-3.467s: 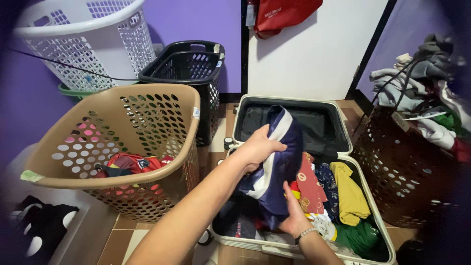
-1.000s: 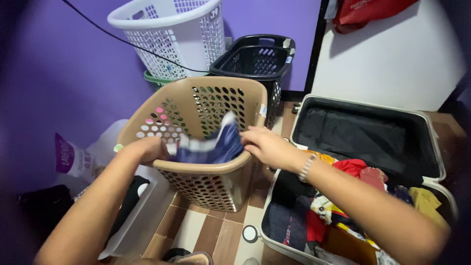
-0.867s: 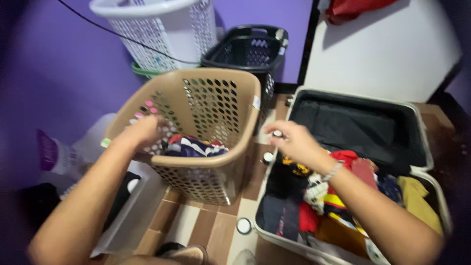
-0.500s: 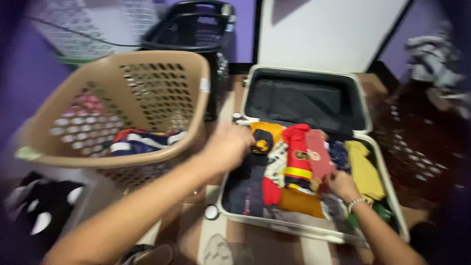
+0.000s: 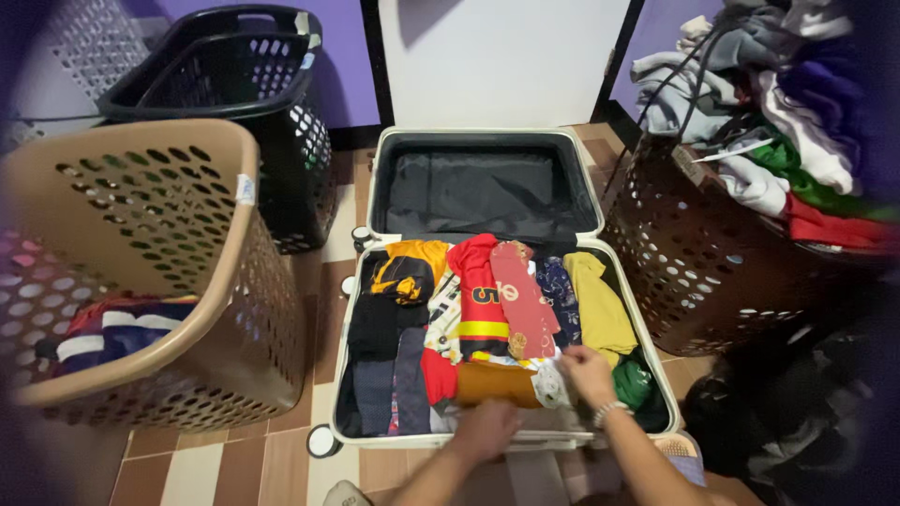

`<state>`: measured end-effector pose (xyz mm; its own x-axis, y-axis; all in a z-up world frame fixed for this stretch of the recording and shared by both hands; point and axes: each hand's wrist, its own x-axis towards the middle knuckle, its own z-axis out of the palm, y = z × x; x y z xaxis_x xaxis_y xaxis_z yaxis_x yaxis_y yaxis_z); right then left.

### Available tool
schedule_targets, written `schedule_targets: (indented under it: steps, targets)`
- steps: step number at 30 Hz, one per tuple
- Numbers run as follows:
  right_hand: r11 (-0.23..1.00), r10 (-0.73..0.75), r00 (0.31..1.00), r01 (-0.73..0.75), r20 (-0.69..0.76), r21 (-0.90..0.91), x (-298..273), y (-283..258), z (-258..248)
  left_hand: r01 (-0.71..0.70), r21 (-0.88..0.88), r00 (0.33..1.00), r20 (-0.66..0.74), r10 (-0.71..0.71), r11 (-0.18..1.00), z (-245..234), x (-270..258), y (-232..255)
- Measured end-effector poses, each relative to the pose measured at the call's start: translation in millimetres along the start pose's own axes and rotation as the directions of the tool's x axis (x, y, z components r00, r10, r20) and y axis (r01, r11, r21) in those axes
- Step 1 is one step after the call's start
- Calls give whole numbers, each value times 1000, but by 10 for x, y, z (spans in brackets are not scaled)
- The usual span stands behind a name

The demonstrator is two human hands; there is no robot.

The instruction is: The person sorts folded clothes from an open suitcase into a laundry basket. They pick up each folded item, briefly unfold or inspect it, and place it into the basket. The process continues until the suitcase is empty.

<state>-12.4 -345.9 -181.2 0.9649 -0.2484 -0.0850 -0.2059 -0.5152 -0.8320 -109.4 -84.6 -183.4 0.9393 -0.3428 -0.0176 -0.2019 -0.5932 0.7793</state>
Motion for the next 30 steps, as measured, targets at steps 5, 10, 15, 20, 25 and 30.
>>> schedule_targets:
  steps: [5, 10, 15, 20, 25, 30]
  targets:
    - [894, 194, 967, -243, 163, 377, 177, -331, 754, 114, -26, 993, 35, -113, 993, -9, -123, -18]
    - [983, 54, 997, -43, -57, 179, 164, -906, 703, 110, -304, 989, -60, -134, 946, 126, 77, -225]
    - [877, -316, 942, 245, -113, -414, -336, -1774, 201, 47, -721, 876, -304, -375, 692, -39, 556, -522]
    - [633, -620, 766, 616, 171, -468, -1066, -2254, -40, 176, -984, 885, 175, -431, -39, -449, 905, -500]
    - [757, -619, 723, 653, 308, -14, -1470, -1843, 79, 164, -982, 872, 191, -452, -99, -662, 656, -313]
    - [881, -248, 923, 88, 296, 465, -1060, -1389, 166, 249, -968, 894, 224, -389, 16, -974, 176, -60]
